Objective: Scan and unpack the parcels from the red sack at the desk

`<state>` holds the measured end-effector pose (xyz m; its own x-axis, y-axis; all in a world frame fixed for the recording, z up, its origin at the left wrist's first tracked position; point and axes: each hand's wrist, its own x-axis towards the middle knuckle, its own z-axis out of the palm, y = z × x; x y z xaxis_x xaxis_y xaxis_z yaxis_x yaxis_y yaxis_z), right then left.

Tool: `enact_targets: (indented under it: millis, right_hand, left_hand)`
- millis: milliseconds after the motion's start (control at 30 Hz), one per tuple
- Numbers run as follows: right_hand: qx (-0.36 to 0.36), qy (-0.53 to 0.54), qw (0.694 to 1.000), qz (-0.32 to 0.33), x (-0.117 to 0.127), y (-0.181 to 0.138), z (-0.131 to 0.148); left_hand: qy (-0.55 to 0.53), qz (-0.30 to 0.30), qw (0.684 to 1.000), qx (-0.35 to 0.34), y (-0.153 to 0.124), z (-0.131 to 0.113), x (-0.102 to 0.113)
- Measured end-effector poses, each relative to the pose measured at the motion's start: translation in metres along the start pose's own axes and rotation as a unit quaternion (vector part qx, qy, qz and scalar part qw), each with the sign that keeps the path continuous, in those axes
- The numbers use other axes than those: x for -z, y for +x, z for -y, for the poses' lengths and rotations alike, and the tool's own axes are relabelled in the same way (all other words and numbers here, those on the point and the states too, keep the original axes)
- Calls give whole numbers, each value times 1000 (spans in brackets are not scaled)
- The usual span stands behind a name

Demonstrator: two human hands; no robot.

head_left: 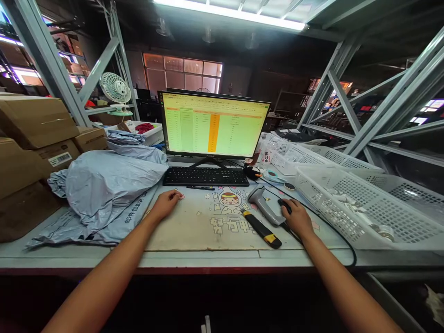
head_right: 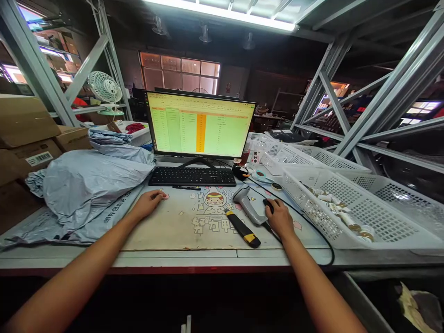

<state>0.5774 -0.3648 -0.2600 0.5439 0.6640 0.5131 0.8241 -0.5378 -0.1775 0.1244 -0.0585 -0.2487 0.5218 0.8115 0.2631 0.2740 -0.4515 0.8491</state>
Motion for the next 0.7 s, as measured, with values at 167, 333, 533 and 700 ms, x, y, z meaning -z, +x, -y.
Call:
enact_targets:
  millis: [167, 333, 533, 700]
  right_hand:
    - [1, 1, 1000, -2, -1, 0, 0]
    - [3, 2, 1000, -11, -2, 0, 0]
    - [0, -3, 1000, -7, -2, 0, 1]
    - [-6, -12, 1000, 1, 0, 0, 3]
  left_hand:
    - [8, -2, 1000, 1, -1, -3, 1]
    - [21, 3, 1000, 0, -2, -3, 2]
    - [30, 0, 1000, 0, -3, -3, 2]
    - [24, -8, 1000, 1, -3, -3, 2]
